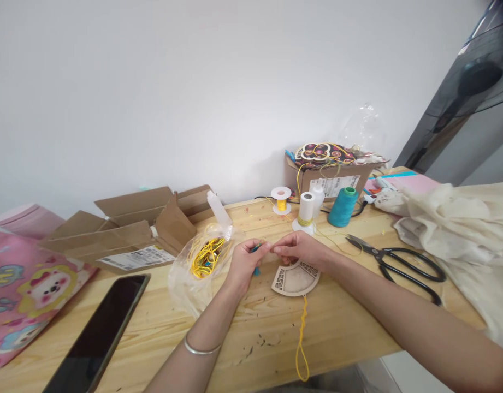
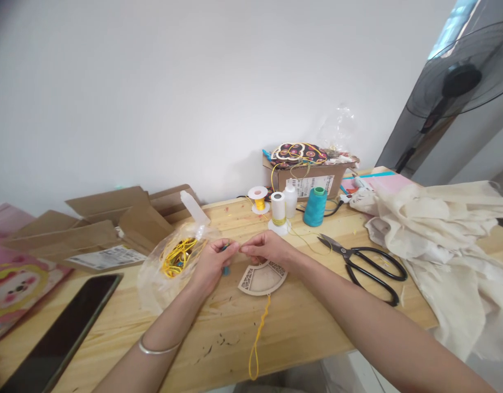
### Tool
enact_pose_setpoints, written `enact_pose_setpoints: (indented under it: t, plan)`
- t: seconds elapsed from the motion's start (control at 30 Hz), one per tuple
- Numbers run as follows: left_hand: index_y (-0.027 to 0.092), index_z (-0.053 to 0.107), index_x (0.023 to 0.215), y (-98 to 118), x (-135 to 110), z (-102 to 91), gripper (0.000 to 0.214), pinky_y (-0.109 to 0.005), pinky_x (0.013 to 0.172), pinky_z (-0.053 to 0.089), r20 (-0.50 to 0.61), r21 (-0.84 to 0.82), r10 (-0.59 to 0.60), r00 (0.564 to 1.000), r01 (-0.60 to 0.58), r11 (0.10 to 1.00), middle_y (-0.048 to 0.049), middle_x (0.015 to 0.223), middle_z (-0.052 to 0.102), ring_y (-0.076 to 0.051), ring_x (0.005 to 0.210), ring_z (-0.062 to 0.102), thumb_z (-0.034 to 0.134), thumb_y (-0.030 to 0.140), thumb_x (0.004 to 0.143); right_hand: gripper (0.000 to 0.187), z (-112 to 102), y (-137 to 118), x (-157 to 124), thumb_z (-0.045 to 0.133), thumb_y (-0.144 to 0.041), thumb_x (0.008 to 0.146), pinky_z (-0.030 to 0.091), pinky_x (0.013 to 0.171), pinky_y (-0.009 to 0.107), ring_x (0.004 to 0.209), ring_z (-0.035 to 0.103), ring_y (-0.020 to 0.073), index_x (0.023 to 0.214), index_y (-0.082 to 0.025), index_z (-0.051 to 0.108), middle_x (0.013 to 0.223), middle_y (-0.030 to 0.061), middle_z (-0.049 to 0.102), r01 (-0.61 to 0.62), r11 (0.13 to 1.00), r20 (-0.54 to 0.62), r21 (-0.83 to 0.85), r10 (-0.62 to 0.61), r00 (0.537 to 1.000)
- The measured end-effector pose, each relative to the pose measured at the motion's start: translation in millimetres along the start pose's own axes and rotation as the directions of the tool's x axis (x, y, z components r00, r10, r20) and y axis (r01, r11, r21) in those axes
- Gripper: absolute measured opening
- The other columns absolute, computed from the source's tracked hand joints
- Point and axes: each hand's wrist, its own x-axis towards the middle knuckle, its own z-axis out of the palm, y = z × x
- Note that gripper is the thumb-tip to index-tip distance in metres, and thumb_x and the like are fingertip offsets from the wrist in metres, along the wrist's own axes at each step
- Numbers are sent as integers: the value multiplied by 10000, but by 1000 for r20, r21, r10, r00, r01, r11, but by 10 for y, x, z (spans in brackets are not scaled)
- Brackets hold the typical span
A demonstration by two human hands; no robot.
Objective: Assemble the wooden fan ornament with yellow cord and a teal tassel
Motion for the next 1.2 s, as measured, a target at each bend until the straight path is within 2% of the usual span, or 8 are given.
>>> enact_pose_setpoints:
  t: [0.33,0.5,0.6,0.7,0.87,0.97,1.07,1.2]
  plan:
    - [144,601,630,-5,74,-139,208,-174,385,230,-38,150,78,996,-72,986,59,453,444,-41,380,314,611,351,642,273,10,-2,2,648,-370,621,253,426,195,397,355,36,702,-110,639,427,-52,482,-8,1000,-39,-12,8,999]
    - [176,662,843,32,76,-160,239,-253,771,386,3,425,286,958,-260,867,-54,882,639,-160,831,553,628,195,606,234,8,-32,-18,642,-340,642,247,428,189,400,366,36,685,-112,622,421,-51,477,-30,998,21,51,29,999]
    - [185,663,864,112,17,-119,229,-282,905,313,9,352,375,927,-354,866,-68,1022,602,-182,1004,496,607,210,644,237,8,-35,-26,630,-351,661,267,442,182,420,389,35,675,-116,601,468,-48,483,-31,992,76,126,22,997]
    - [164,655,902,172,-54,-59,244,-298,899,328,76,178,260,963,-270,946,-84,1029,609,-196,1012,497,563,274,704,255,15,-32,-28,631,-371,662,294,466,176,455,416,32,688,-120,590,542,-40,506,-21,979,91,202,2,996]
    - [137,652,878,131,-115,74,258,-289,756,412,305,29,119,945,-135,990,-50,725,650,-153,708,566,536,317,735,295,38,-32,-32,662,-369,629,318,497,171,488,435,33,792,-128,615,584,-32,530,-29,961,95,275,2,995]
    - [122,667,789,86,-111,122,247,-273,684,421,304,-40,105,947,-98,994,-37,634,627,-135,614,552,543,327,729,383,48,-22,-24,669,-370,614,327,509,173,511,441,39,915,-140,614,620,-20,544,-26,962,103,270,-2,995]
    - [124,650,904,70,-102,126,299,-283,683,428,242,-108,68,968,-43,993,-44,659,644,-146,624,568,577,331,701,343,54,-21,-7,622,-416,639,333,504,191,513,433,57,830,-132,642,611,-6,547,19,992,87,124,-30,996]
    - [124,679,823,62,-81,90,265,-286,806,409,156,-140,39,987,-17,990,-89,888,665,-181,836,578,625,322,655,280,48,-138,-29,560,-429,674,303,462,208,505,405,89,650,-165,650,546,-16,527,145,886,-58,-441,-189,980]
